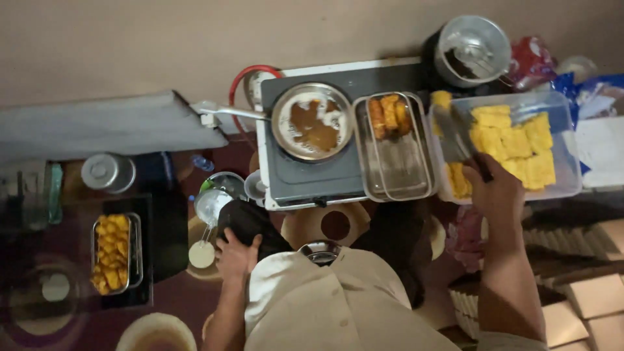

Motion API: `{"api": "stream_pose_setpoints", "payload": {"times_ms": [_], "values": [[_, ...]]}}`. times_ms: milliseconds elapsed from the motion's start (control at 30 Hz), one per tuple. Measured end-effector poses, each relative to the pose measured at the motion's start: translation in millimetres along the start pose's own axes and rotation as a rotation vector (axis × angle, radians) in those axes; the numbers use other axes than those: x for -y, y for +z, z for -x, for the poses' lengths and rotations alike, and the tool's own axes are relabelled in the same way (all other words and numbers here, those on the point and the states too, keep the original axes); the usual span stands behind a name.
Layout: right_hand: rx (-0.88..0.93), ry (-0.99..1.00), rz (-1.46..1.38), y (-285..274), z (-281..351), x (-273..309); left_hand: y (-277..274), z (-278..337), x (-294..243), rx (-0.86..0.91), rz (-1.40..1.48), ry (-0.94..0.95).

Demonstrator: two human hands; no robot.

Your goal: Frying rectangular food items in a pan and transferring them to a tray using tongs.

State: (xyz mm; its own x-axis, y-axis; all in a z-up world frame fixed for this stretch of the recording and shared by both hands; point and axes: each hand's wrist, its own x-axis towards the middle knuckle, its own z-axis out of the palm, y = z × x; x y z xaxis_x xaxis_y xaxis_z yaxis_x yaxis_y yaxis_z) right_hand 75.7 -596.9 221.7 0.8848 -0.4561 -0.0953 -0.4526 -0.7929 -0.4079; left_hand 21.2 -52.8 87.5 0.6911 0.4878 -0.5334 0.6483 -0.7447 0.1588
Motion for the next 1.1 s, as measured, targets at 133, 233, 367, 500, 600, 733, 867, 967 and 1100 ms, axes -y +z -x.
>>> {"api": "stream_pose_setpoints", "payload": {"times_ms": [133, 233, 367, 500, 600, 733, 867, 967, 1100], "values": [[0.039, -0.103, 0.091, 30, -11, 54, -8, 3, 4, 0.040, -0.046, 0.014], [0.114, -0.263, 0.046, 46, -11, 109, -12, 5, 9, 0.034, -0.016, 0.003], [0.167, -0.354, 0.161, 71, -18, 156, 2, 6, 30, 0.040, 0.023, 0.033], [0.288, -0.277, 0.351, 96, -34, 180, 34, 26, 57, 0.105, 0.070, -0.051], [0.340, -0.233, 0.380, 94, -33, 195, -3, 89, 31, 0.254, -0.025, -0.016], [0.340, -0.247, 0.358, 100, -33, 203, 1, 86, 24, 0.280, -0.072, 0.014], [0.284, -0.314, 0.375, 111, -41, 190, -15, 82, 5, 0.381, -0.164, 0.001], [0.244, -0.302, 0.303, 78, -27, 203, -18, 81, 1, 0.385, -0.235, 0.013], [0.107, -0.164, 0.161, 29, -9, 194, -13, 71, 0, 0.352, -0.244, -0.018]]}}
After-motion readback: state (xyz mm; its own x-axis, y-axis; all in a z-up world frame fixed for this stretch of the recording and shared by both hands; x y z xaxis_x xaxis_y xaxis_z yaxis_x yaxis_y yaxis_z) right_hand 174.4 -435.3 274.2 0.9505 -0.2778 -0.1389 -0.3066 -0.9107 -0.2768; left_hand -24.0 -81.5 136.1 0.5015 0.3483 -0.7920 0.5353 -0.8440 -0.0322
